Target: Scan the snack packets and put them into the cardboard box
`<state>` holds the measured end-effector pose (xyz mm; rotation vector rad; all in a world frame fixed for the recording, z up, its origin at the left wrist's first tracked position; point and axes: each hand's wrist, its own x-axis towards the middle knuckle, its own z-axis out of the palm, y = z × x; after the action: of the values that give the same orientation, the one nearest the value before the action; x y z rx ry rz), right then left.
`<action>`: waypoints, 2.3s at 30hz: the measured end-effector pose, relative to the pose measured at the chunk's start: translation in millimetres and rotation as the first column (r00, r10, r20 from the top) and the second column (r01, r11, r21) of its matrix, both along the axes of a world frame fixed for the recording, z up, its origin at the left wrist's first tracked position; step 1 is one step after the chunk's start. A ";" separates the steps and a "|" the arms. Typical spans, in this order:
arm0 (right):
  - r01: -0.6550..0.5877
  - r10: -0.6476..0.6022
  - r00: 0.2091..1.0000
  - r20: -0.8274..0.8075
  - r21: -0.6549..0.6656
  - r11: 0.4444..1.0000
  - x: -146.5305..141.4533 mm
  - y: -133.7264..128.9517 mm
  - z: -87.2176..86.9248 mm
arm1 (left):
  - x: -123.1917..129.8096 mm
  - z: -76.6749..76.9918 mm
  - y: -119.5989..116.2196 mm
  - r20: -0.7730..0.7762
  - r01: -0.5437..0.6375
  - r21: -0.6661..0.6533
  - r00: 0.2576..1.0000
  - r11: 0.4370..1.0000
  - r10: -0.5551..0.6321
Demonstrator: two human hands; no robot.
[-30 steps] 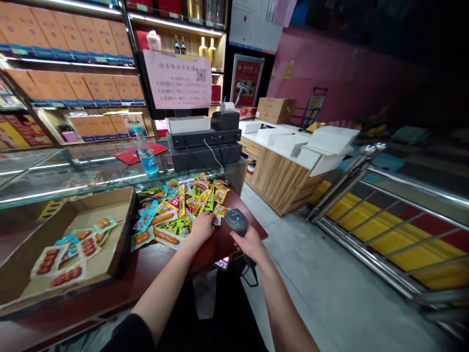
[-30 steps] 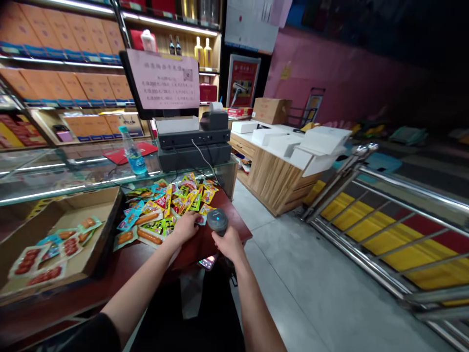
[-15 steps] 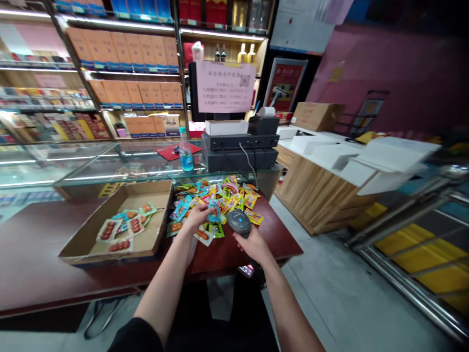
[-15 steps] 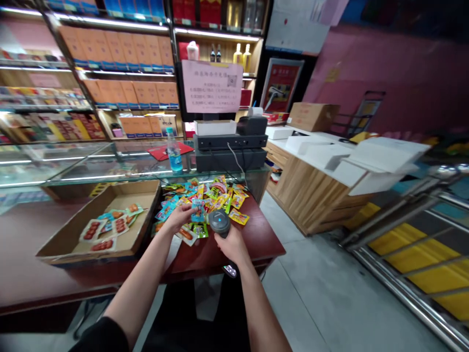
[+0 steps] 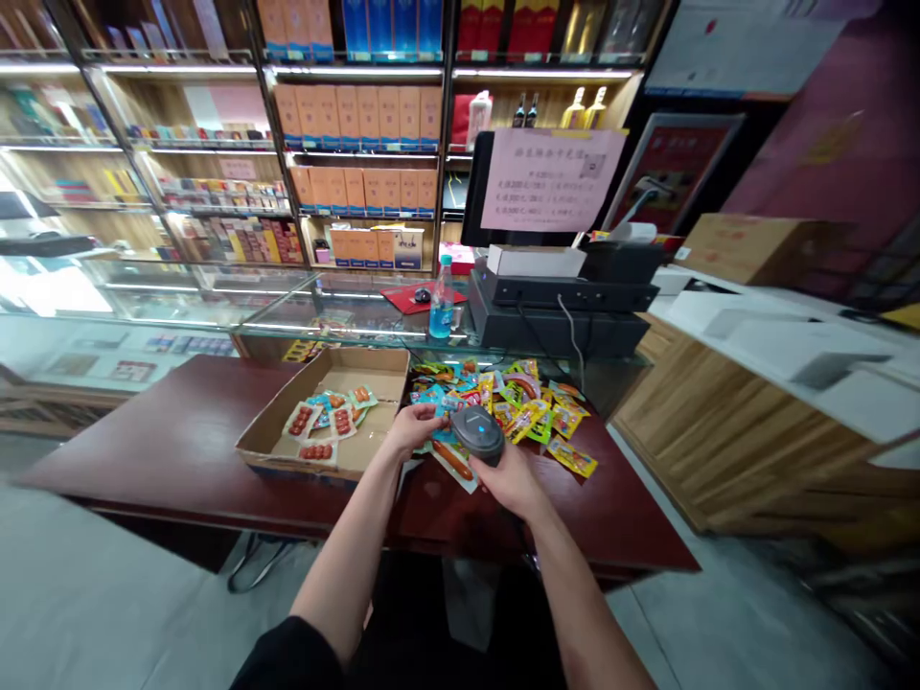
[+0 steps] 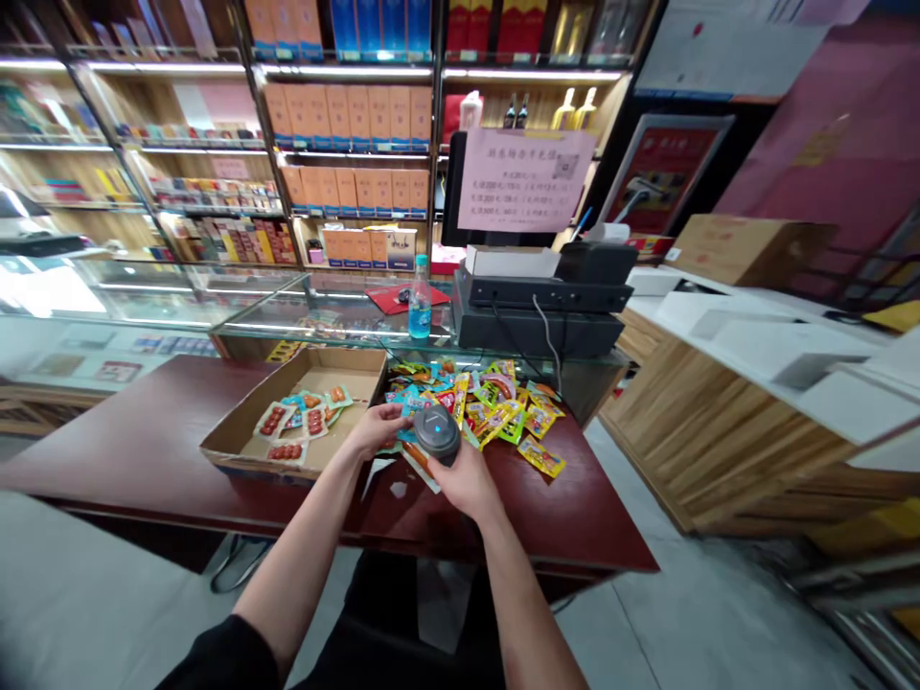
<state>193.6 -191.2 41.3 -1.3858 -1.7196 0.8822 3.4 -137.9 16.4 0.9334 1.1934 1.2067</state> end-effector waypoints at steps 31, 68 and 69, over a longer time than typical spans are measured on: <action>-0.166 0.161 0.985 -0.062 -0.090 0.982 -39.2 8.3 -21.4 | -133.2 53.4 -50.0 0.026 -0.417 0.201 0.907 0.887 0.420; 0.483 -0.502 0.860 -0.092 -0.170 0.859 185.0 -59.9 -37.8 | 240.6 -17.6 26.7 -1.000 0.840 -0.019 -0.029 0.542 0.010; 0.477 -0.496 0.863 -0.094 -0.168 0.862 181.7 -58.9 -36.6 | 237.1 -16.3 24.0 -1.000 0.827 -0.012 -0.023 0.562 0.013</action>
<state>375.3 -250.1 4.7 -1.7119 -1.1364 0.7911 240.5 -113.8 0.2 2.7935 1.1177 0.1354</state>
